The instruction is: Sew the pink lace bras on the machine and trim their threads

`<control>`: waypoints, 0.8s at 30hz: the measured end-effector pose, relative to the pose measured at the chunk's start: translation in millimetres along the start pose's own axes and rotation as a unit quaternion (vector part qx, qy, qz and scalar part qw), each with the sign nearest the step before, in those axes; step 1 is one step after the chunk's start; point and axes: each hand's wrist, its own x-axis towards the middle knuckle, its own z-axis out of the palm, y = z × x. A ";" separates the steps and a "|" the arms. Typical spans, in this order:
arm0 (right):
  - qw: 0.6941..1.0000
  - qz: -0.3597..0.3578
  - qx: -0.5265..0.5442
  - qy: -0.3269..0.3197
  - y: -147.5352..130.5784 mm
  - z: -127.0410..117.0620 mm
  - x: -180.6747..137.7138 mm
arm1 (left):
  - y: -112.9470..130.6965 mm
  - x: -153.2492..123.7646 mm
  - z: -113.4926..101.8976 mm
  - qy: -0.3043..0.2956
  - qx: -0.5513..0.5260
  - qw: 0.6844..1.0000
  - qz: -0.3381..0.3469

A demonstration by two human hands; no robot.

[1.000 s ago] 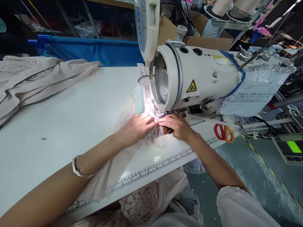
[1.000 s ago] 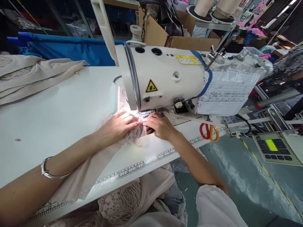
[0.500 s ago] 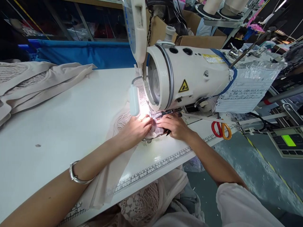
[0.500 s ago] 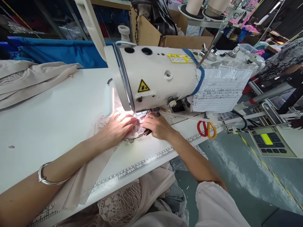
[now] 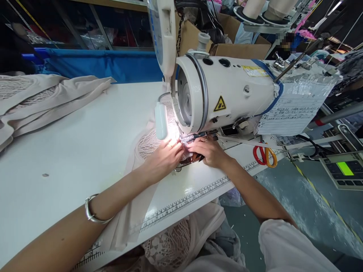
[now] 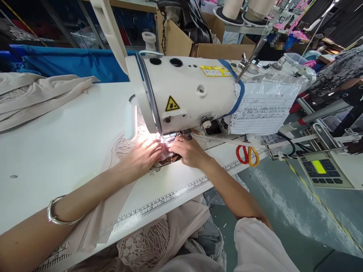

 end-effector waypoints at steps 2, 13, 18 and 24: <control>1.000 0.001 0.004 0.002 1.0 0.5 -0.5 | 1.3 0.1 1.1 -0.017 -0.026 0.999 0.038; 0.998 0.039 0.043 -0.031 0.1 -3.9 -3.0 | -2.9 -2.0 3.5 -0.003 -0.041 0.999 -0.017; 0.998 0.038 0.031 -0.041 3.1 -0.6 -5.0 | -11.8 -3.1 9.1 0.018 -0.061 0.997 -0.030; 0.998 0.037 0.036 -0.032 5.6 2.0 -6.5 | -23.2 -3.8 13.5 0.030 -0.102 0.993 -0.052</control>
